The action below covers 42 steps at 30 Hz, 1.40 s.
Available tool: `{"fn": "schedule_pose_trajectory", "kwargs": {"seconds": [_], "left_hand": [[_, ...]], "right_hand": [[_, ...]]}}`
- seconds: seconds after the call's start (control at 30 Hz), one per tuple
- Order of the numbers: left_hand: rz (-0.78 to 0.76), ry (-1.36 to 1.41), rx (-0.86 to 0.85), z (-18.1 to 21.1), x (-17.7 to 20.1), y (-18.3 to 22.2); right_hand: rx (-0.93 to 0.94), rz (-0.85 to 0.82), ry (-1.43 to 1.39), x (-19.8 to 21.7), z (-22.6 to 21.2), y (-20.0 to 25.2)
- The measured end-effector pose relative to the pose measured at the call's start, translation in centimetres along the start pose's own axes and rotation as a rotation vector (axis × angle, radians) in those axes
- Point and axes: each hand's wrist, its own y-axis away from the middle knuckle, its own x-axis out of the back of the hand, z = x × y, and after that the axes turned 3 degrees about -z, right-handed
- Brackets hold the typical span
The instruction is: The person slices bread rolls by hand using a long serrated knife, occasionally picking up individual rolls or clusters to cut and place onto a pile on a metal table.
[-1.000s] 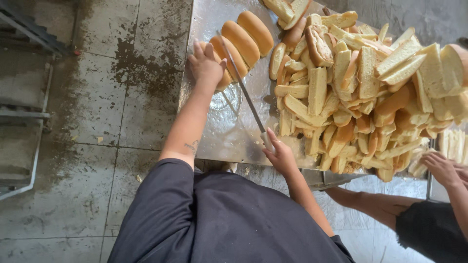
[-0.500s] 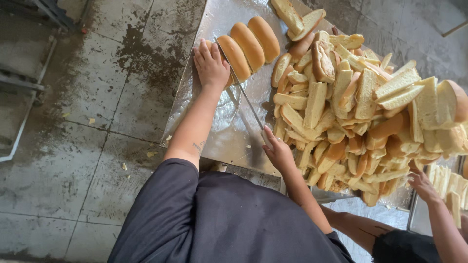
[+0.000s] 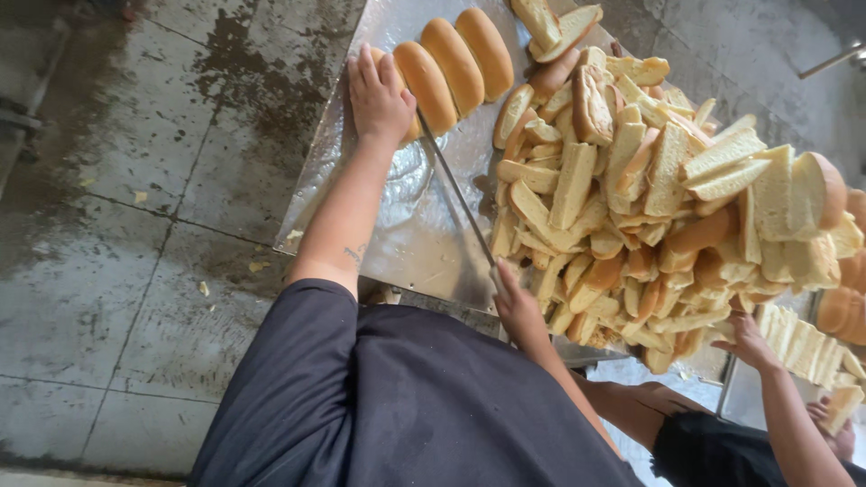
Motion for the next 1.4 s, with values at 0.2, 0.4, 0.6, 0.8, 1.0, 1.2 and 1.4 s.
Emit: {"fn": "schedule_pose_trajectory", "kwargs": {"seconds": [0.2,0.4,0.6,0.8,1.0,1.2,1.4], "left_hand": [[-0.206,0.105,0.123,0.4,5.7,-1.9],[-0.529,-0.034,0.248,-0.2,11.8,0.1],[-0.614,-0.196,-0.302,-1.9,14.3,5.1],[-0.742,-0.173,-0.067,-2.9,16.6,12.8],[-0.549,-0.06,-0.036,-3.3,16.7,17.9],[-0.606,-0.062,-0.06,-3.7,19.1,18.4],[-0.389,-0.052,-0.303,-3.8,18.9,18.1]], "right_hand": [[0.158,-0.002,-0.004,0.2,6.2,6.4],[-0.126,0.042,-0.214,0.5,4.6,7.2],[0.076,0.209,-0.183,-0.5,-1.8,2.9],[0.221,0.247,0.007,-0.1,-4.3,0.4],[0.241,0.31,0.11,0.5,-3.8,-3.3],[0.301,0.337,0.22,0.5,-5.5,-5.8],[0.21,0.313,0.282,0.6,-5.2,-9.5]]}}
